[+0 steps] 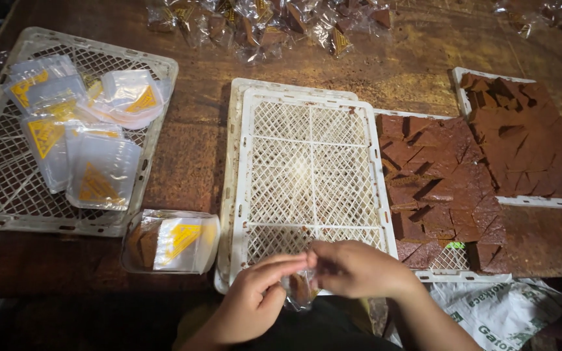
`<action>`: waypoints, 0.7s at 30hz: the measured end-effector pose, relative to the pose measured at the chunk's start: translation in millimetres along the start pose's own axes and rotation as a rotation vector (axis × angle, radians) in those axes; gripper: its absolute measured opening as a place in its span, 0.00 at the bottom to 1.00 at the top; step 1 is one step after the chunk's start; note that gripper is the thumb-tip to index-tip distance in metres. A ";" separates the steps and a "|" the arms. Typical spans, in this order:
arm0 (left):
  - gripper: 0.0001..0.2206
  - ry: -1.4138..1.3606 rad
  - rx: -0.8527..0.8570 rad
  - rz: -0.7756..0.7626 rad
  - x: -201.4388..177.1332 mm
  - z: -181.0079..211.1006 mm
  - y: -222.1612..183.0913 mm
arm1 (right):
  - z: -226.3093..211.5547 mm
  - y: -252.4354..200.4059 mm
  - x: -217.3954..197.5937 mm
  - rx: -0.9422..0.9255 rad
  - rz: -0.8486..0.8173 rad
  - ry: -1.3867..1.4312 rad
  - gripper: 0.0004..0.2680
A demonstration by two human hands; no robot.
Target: Packaging triangular pieces of cake or brownies into individual plastic bags from a cooling tray.
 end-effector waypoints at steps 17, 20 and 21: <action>0.22 0.532 -0.187 -0.094 26.7 -110.8 -0.2 | 23.0 -95.8 -62.6 -0.353 1.497 -0.008 0.25; 0.24 0.784 -0.261 -0.159 24.7 -119.1 3.5 | 42.8 -103.5 -45.5 0.027 1.613 0.066 0.13; 0.24 0.853 -0.332 -0.207 23.7 -119.3 3.9 | 51.4 -104.5 -32.7 0.304 1.591 0.137 0.10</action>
Point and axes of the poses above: each hand's wrist, its own y-axis towards the middle knuckle, its own x-axis out of the palm, z = x × y, the point moved 4 cm from there along y, towards the middle knuckle, and after that the axes turned 13 degrees about -x, right-handed, at the moved point
